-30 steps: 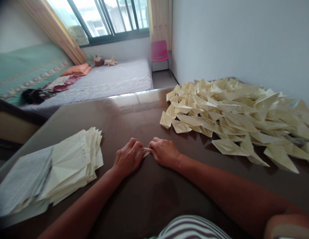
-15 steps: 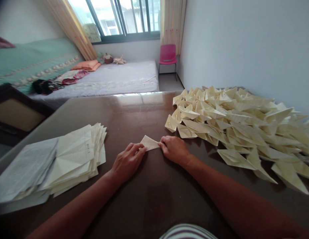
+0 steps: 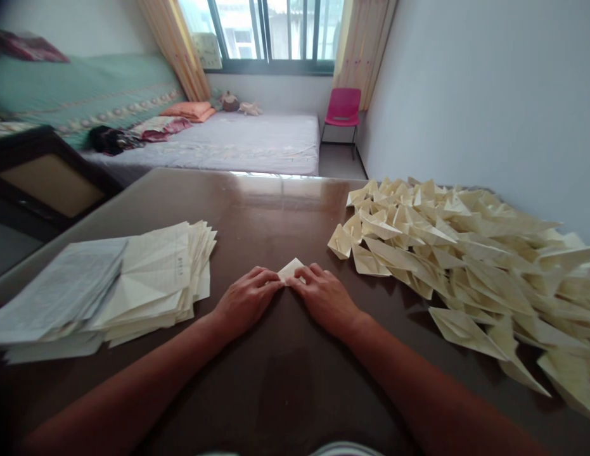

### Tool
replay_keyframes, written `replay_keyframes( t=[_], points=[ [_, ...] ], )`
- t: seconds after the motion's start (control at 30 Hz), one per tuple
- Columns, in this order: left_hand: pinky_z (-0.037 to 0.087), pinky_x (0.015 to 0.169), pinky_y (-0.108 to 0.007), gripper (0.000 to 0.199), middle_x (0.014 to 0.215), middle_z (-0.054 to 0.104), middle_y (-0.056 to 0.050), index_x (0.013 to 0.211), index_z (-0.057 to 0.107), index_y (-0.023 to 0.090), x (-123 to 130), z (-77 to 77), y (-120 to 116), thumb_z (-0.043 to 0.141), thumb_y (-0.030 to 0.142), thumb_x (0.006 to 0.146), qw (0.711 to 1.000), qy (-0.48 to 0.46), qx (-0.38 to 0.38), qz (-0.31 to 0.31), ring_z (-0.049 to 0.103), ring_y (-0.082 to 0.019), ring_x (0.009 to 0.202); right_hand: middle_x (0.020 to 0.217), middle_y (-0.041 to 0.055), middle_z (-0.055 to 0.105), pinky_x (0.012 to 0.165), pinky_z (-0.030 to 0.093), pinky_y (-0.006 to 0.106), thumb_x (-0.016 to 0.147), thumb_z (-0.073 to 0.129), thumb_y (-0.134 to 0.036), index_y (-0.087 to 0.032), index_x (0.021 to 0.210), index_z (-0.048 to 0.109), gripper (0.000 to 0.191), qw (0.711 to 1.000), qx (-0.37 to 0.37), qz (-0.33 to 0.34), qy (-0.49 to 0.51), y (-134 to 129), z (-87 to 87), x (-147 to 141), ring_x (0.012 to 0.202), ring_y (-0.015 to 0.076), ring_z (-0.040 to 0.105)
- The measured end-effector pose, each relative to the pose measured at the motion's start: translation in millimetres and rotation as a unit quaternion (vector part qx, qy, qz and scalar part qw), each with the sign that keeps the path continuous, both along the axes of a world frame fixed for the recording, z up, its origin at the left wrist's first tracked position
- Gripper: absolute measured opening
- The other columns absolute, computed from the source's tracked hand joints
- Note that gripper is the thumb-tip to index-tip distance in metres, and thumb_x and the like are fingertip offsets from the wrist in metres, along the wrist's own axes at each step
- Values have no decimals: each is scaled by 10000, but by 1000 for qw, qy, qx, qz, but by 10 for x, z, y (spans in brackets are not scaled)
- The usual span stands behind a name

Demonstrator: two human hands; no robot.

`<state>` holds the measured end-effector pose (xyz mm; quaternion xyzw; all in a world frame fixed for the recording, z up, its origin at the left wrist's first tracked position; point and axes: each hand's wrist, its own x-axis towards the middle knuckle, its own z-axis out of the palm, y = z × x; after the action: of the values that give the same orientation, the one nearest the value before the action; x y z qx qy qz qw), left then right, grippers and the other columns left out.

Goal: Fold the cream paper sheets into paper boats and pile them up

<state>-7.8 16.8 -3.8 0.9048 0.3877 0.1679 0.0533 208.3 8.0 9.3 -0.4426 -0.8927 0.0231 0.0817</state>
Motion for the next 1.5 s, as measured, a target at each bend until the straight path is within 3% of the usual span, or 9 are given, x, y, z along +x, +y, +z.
replay_keyframes(
  t=[0.17, 0.37, 0.57, 0.73, 0.83, 0.93, 1.1, 1.33, 1.5],
  points=[
    [468, 843, -318, 164, 935, 608, -39, 970, 614, 208, -188, 51, 115, 471, 265, 914, 988, -24, -59, 138, 546, -185, 924, 1180, 87, 575, 890, 443, 339, 952, 377, -235, -228, 1269, 549, 360, 998, -28, -23, 58, 38, -167, 21, 1039, 222, 499],
    [469, 809, -292, 130, 949, 597, -28, 927, 609, 229, -167, 18, 110, 488, 244, 879, 984, -22, -103, 141, 560, -183, 940, 1253, 79, 533, 912, 463, 331, 927, 449, -400, -257, 1328, 488, 428, 988, -41, -69, 130, 78, -237, 13, 1128, 216, 516],
    [466, 754, -256, 179, 966, 644, -8, 995, 606, 247, -155, 95, 72, 454, 260, 902, 977, -73, -155, 124, 619, -152, 848, 1136, 30, 584, 692, 471, 257, 899, 512, -333, -250, 1016, 617, 178, 969, -92, -104, 205, 96, -241, -3, 758, 127, 596],
    [462, 621, -235, 175, 673, 668, 24, 985, 559, 208, -175, 130, 75, 486, 330, 883, 941, -139, -269, 152, 650, -153, 664, 1063, 14, 609, 659, 440, 249, 878, 548, -292, -239, 902, 616, 90, 957, -114, -83, 252, 96, -277, 25, 688, 111, 576],
    [469, 591, -230, 150, 650, 664, 23, 905, 551, 195, -147, 78, 90, 508, 331, 861, 919, -195, -310, 146, 648, -145, 624, 1057, 9, 613, 660, 432, 252, 873, 554, -282, -244, 902, 615, 78, 956, -112, -79, 259, 94, -296, 30, 691, 112, 578],
    [480, 608, -225, 81, 729, 675, 8, 854, 545, 189, -106, 24, 101, 562, 252, 806, 917, -228, -291, 150, 648, -137, 659, 1040, 11, 620, 676, 432, 260, 870, 558, -294, -249, 922, 620, 93, 959, -100, -76, 255, 89, -299, 28, 695, 119, 576],
    [475, 665, -222, 150, 790, 659, 23, 905, 539, 204, -71, -3, 81, 555, 135, 773, 945, -210, -208, 138, 639, -126, 704, 996, 13, 630, 661, 422, 253, 895, 524, -348, -256, 937, 633, 149, 962, -86, -77, 247, 82, -281, 7, 719, 128, 573],
    [461, 769, -248, 194, 921, 678, -14, 1044, 512, 208, -99, 52, 17, 453, 150, 869, 976, -145, -155, 54, 652, -158, 854, 894, 6, 627, 646, 400, 247, 905, 501, -374, -248, 886, 633, 184, 970, -66, -106, 210, 77, -267, -39, 730, 137, 568],
    [452, 676, -251, 240, 835, 669, -8, 1077, 527, 211, -55, 90, -36, 518, 220, 837, 980, -106, -144, 89, 639, -163, 717, 890, 4, 622, 636, 389, 244, 909, 490, -392, -245, 879, 628, 204, 972, -59, -112, 197, 65, -263, -46, 744, 140, 567]
  ],
)
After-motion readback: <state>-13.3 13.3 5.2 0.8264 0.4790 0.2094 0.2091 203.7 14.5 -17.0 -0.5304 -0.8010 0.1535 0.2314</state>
